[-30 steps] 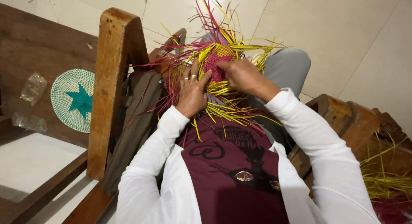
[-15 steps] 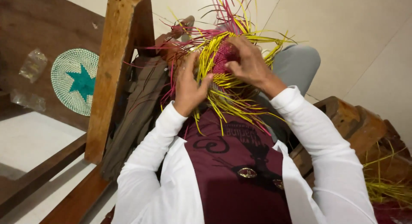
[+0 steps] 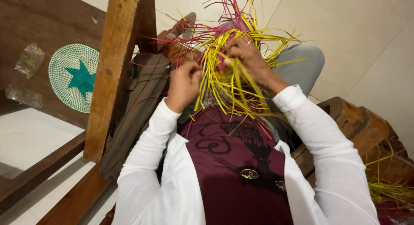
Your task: Weaving colorful strands together to create a patterned object, likely a basket or hat.
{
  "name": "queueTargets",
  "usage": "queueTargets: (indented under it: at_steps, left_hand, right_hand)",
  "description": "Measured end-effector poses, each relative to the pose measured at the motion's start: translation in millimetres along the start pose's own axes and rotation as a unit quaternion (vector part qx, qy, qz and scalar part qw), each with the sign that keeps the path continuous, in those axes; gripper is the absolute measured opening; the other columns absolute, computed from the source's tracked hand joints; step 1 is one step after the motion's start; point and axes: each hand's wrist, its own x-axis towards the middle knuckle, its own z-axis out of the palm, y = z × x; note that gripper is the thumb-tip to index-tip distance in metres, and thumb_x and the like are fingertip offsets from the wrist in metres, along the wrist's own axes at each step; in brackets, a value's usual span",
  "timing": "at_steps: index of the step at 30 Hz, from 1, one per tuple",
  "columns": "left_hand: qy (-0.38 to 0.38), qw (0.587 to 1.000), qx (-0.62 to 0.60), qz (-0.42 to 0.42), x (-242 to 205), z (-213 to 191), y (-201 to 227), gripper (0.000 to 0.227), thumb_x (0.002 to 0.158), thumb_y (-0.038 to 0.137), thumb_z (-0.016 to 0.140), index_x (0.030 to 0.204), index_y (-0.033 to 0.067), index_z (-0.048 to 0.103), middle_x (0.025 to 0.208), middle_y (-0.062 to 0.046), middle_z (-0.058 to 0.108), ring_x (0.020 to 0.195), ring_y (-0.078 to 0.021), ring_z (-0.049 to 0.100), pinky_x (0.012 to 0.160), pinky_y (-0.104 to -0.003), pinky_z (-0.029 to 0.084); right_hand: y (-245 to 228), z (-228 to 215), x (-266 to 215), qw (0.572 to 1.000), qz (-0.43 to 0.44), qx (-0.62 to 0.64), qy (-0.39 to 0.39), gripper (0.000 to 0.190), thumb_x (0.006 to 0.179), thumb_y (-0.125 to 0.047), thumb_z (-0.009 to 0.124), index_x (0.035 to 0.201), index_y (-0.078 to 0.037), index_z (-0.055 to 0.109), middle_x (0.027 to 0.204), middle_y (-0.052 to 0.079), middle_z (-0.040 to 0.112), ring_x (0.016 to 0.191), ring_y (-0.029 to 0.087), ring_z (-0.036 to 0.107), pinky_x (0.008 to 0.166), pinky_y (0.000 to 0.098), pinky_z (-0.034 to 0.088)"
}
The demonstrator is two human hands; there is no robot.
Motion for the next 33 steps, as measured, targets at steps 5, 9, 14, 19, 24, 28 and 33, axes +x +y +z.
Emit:
queueTargets:
  at_steps: [5, 9, 14, 19, 24, 28, 33]
  left_hand:
    - [-0.045, 0.996, 0.064, -0.046, -6, 54, -59, 0.034, 0.079, 0.011, 0.067, 0.11, -0.0033, 0.065, 0.106, -0.022, 0.066, 0.1, -0.0376, 0.062, 0.091, -0.044, 0.046]
    - [-0.038, 0.999, -0.012, -0.025, 2, 61, -44, 0.041, 0.076, 0.003, 0.057, 0.116, -0.0006, 0.063, 0.113, -0.02, 0.066, 0.106, -0.0364, 0.06, 0.098, -0.042, 0.043]
    - [-0.08, 0.99, -0.115, 0.031, 15, 58, -24, 0.024, 0.079, 0.005, 0.058, 0.103, 0.0002, 0.062, 0.104, -0.017, 0.063, 0.099, -0.033, 0.055, 0.09, -0.041, 0.04]
    - [-0.129, 0.866, -0.445, -0.187, 13, 68, -39, 0.045, 0.074, -0.001, 0.051, 0.117, -0.0005, 0.065, 0.114, -0.004, 0.066, 0.096, -0.0086, 0.059, 0.089, -0.022, 0.047]
    - [-0.067, 0.903, -0.388, -0.173, 16, 78, -24, 0.027, 0.081, 0.006, 0.07, 0.108, 0.0093, 0.069, 0.083, -0.001, 0.065, 0.076, -0.0086, 0.06, 0.071, -0.022, 0.051]
    - [-0.027, 0.918, -0.336, -0.208, 16, 77, -4, 0.026, 0.076, 0.018, 0.079, 0.099, 0.0099, 0.069, 0.074, 0.003, 0.062, 0.063, -0.0019, 0.055, 0.06, -0.014, 0.046]
    - [0.029, 0.993, -0.09, -0.074, 8, 92, 0, 0.013, 0.081, 0.017, 0.069, 0.075, 0.0124, 0.058, 0.049, 0.004, 0.037, 0.049, -0.0129, 0.031, 0.05, -0.032, 0.034]
  right_hand:
    - [-15, -16, 3, 0.999, -0.02, 0.032, 0.031, 0.027, 0.083, -0.014, 0.065, 0.106, -0.004, 0.055, 0.108, 0.017, 0.05, 0.102, 0.032, 0.048, 0.085, 0.0444, 0.04]
    - [-36, -18, 18, 0.939, -0.139, -0.313, 0.042, 0.055, 0.073, -0.013, 0.073, 0.124, -0.024, 0.057, 0.127, 0.01, 0.046, 0.114, 0.027, 0.041, 0.09, 0.0388, 0.028]
    - [-34, -30, 27, 0.923, -0.188, -0.33, -0.059, 0.025, 0.08, -0.015, 0.071, 0.101, -0.028, 0.068, 0.14, 0.005, 0.045, 0.127, 0.027, 0.034, 0.102, 0.0447, 0.021]
    - [-14, -39, 39, 0.972, -0.084, -0.061, -0.212, 0.022, 0.094, -0.026, 0.05, 0.096, -0.016, 0.069, 0.098, 0.004, 0.062, 0.098, 0.029, 0.05, 0.079, 0.0443, 0.031]
    - [-16, -40, 44, 0.979, 0.013, 0.098, -0.179, 0.023, 0.096, -0.029, 0.052, 0.096, -0.008, 0.062, 0.091, 0.012, 0.055, 0.09, 0.032, 0.047, 0.079, 0.0469, 0.033]
    - [-22, -29, 55, 0.958, 0.145, 0.107, -0.223, 0.033, 0.096, -0.02, 0.048, 0.117, 0.001, 0.062, 0.117, 0.029, 0.061, 0.114, 0.05, 0.052, 0.098, 0.0592, 0.035]
    - [13, 0, 88, 0.936, 0.295, -0.162, -0.104, 0.046, 0.074, -0.036, 0.077, 0.105, -0.008, 0.059, 0.096, 0.021, 0.056, 0.09, 0.035, 0.054, 0.074, 0.0459, 0.046]
